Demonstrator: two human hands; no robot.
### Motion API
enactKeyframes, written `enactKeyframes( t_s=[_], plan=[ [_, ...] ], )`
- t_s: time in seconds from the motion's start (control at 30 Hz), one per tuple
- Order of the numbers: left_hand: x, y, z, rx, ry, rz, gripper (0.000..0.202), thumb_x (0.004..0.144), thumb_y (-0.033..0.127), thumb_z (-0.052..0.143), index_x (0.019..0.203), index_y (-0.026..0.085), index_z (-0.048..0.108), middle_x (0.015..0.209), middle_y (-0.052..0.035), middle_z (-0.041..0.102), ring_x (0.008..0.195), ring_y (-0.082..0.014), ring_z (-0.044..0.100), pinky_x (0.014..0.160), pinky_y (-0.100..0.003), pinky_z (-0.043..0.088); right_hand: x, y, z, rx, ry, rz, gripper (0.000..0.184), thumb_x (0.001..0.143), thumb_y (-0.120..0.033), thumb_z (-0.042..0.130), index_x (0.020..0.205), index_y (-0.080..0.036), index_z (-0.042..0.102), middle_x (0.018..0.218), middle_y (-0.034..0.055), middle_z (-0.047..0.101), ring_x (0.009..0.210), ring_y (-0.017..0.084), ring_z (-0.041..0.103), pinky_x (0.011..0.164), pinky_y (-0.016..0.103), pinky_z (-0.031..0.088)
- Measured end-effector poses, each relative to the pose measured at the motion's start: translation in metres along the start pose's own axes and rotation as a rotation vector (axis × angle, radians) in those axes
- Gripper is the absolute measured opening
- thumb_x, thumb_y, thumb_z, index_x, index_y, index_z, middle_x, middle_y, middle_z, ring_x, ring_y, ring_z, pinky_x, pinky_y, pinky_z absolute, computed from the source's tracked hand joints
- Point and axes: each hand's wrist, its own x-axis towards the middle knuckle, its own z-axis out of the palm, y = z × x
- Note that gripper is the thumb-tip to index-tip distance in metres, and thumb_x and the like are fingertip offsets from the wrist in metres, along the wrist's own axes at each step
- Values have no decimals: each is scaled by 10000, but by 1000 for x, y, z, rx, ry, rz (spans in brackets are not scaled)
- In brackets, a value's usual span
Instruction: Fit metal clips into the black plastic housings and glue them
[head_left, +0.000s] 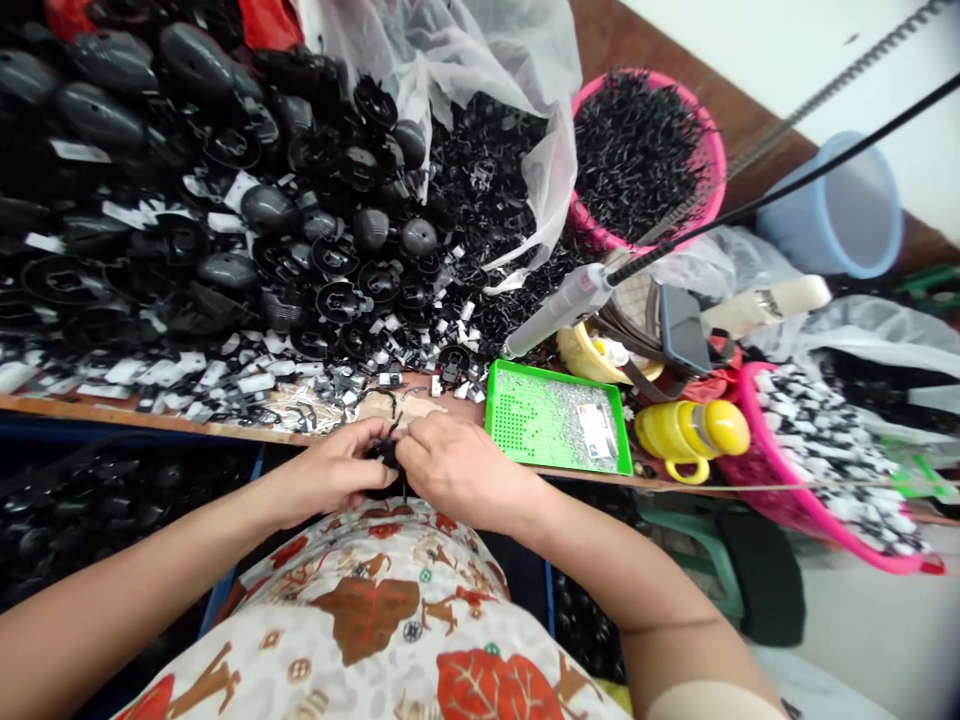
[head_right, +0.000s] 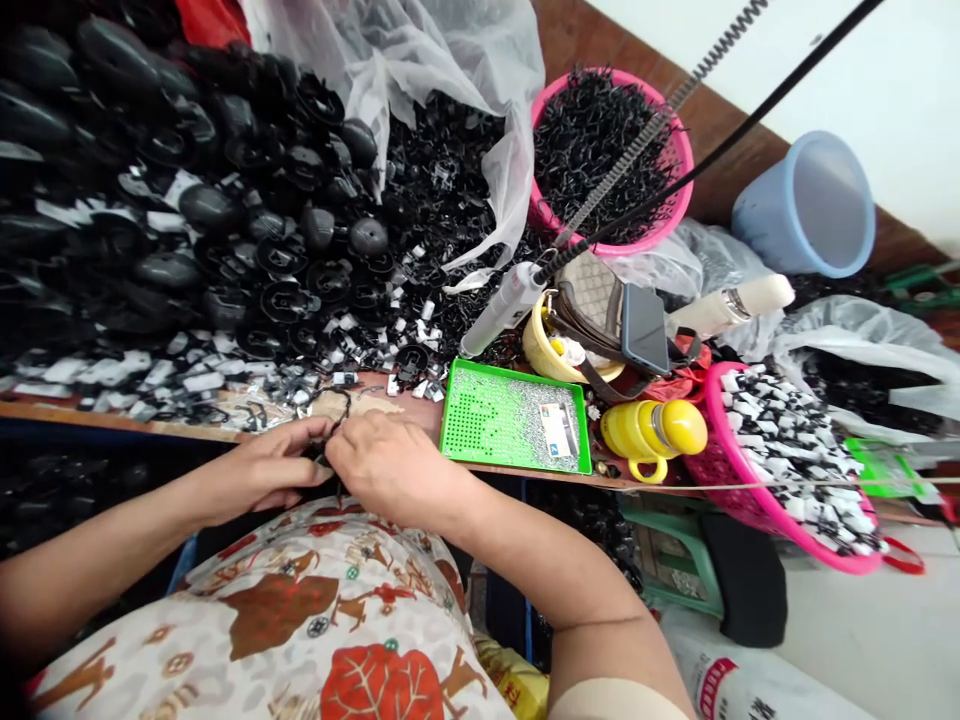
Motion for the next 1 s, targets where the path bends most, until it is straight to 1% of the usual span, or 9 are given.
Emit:
enactKeyframes(
  t_s=[0.07, 0.17, 0.23, 0.33, 0.5, 0.63, 0.77, 0.87, 1.0],
  plan=[
    [3, -5, 6, 277, 227, 283, 287, 691, 245, 742, 973, 250, 690, 900, -36, 681, 788, -222, 650, 704, -322, 565, 8, 1, 12, 325, 96, 194, 100, 930, -161, 528, 838, -190, 557, 873, 63, 613, 817, 180, 552, 744, 323, 494],
    [10, -10, 11, 537, 502, 619, 394, 727, 183, 740, 1109, 273, 701, 1244, -96, 668, 1208, -328, 606, 1095, -463, 459, 21, 0, 29, 880, 216, 446, 201, 973, -305, 445, 795, -216, 472, 699, -36, 500, 597, 104, 457, 567, 235, 449],
    [16, -7, 11, 523, 526, 710, 402, 758, 170, 734, 1140, 286, 697, 1360, -88, 629, 1307, -330, 558, 1167, -478, 396, 21, 2, 28, 1177, 173, 499, 271, 988, -427, 432, 823, -219, 487, 636, -78, 448, 476, 73, 363, 443, 199, 348],
    [25, 1, 9, 231, 455, 561, 349, 824, 269, 738, 1164, 281, 657, 1244, -65, 672, 1167, -277, 640, 1014, -413, 532, 0, 17, 2, 1345, 244, 515, 301, 903, -503, 626, 875, -203, 611, 621, -74, 510, 437, 55, 371, 400, 196, 284],
    [31, 8, 19, -247, 288, 182, 434, 789, 430, 790, 1125, 238, 592, 874, 4, 644, 677, -161, 644, 522, -251, 545, -40, 84, -39, 700, 1206, 558, 293, 968, -464, 582, 1169, -257, 633, 851, -13, 626, 644, 83, 550, 587, 221, 483],
    [34, 4, 46, -267, 142, 107, 469, 748, 421, 824, 1073, 204, 566, 819, 16, 650, 640, -153, 659, 521, -258, 571, -24, 134, -17, 598, 974, 509, 642, 865, -513, 715, 1401, -238, 492, 1227, 80, 666, 1058, 184, 658, 935, 360, 567],
    [43, 1, 65, -275, 75, 27, 527, 745, 448, 816, 1110, 201, 526, 743, 34, 639, 603, -162, 673, 490, -246, 558, -1, 142, -6, 630, 912, 422, 635, 871, -578, 687, 1369, -229, 508, 1261, 98, 676, 1140, 235, 654, 1044, 437, 535],
    [49, 3, 70, -272, 86, 25, 531, 746, 452, 814, 1110, 205, 518, 757, 38, 633, 576, -150, 660, 460, -237, 545, -5, 125, -19, 620, 1031, 361, 665, 856, -579, 713, 1403, -292, 467, 1220, 56, 678, 1091, 209, 668, 1005, 397, 555],
    [60, 7, 79, -281, 92, 41, 504, 748, 445, 809, 1087, 198, 530, 803, 23, 641, 579, -138, 658, 453, -226, 539, -23, 112, -18, 839, 1091, 389, 649, 866, -581, 699, 1403, -319, 444, 891, -27, 660, 697, 119, 653, 685, 274, 581]
  ],
)
